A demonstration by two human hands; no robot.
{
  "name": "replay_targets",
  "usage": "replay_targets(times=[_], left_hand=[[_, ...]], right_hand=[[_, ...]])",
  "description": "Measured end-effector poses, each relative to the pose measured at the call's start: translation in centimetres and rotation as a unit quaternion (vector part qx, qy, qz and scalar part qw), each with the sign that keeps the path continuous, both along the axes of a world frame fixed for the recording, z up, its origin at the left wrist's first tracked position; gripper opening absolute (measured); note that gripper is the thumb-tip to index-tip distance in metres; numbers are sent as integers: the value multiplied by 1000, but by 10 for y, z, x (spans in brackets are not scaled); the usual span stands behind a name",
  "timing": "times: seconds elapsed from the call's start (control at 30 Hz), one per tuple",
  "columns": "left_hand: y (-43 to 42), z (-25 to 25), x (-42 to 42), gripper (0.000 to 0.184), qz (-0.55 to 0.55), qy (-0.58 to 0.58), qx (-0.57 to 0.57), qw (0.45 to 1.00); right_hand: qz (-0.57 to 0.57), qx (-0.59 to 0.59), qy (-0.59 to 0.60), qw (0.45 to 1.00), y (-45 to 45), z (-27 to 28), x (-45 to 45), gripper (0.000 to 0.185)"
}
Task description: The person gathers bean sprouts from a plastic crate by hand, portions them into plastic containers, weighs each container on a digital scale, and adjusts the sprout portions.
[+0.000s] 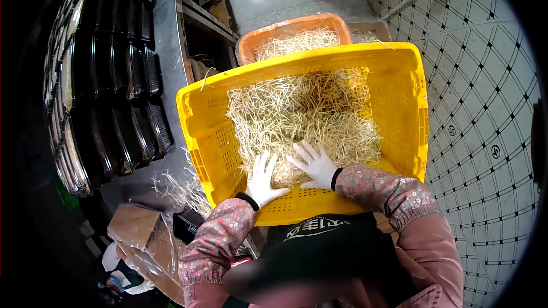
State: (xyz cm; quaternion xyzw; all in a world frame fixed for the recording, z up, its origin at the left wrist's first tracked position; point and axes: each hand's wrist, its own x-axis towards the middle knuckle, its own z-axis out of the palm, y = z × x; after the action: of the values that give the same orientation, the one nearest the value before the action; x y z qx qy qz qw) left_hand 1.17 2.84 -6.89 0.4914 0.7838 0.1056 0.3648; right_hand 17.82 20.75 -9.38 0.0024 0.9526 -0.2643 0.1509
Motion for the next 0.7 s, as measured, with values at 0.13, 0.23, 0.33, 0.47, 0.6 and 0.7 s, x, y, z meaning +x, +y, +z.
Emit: replay_targets(times=[0.13,0.23,0.33,0.47,0.6,0.7], left_hand=[[35,-28,-19,117,-24,34,-31,999],[65,-45,-61,96,91,-80,39,992],[81,-17,-86,87,163,-158,-20,974],[40,-12,-50,134,-14,-60,-25,998],[36,-22,-5,139,-54,127,-154,978],[65,-32,-23,125,15,92,-91,991]], right_hand=[[-68,-36,-34,996,26,-15,-40,104],[-122,-149,38,981,67,-25,-63,99],[-109,-170,-100,974,104,-12,-86,109],[-67,-34,-82,994,62,10,-53,128],[-52,79,-74,993,23,-9,-33,131],[-157,29,-33,987,41,-26,-60,121]])
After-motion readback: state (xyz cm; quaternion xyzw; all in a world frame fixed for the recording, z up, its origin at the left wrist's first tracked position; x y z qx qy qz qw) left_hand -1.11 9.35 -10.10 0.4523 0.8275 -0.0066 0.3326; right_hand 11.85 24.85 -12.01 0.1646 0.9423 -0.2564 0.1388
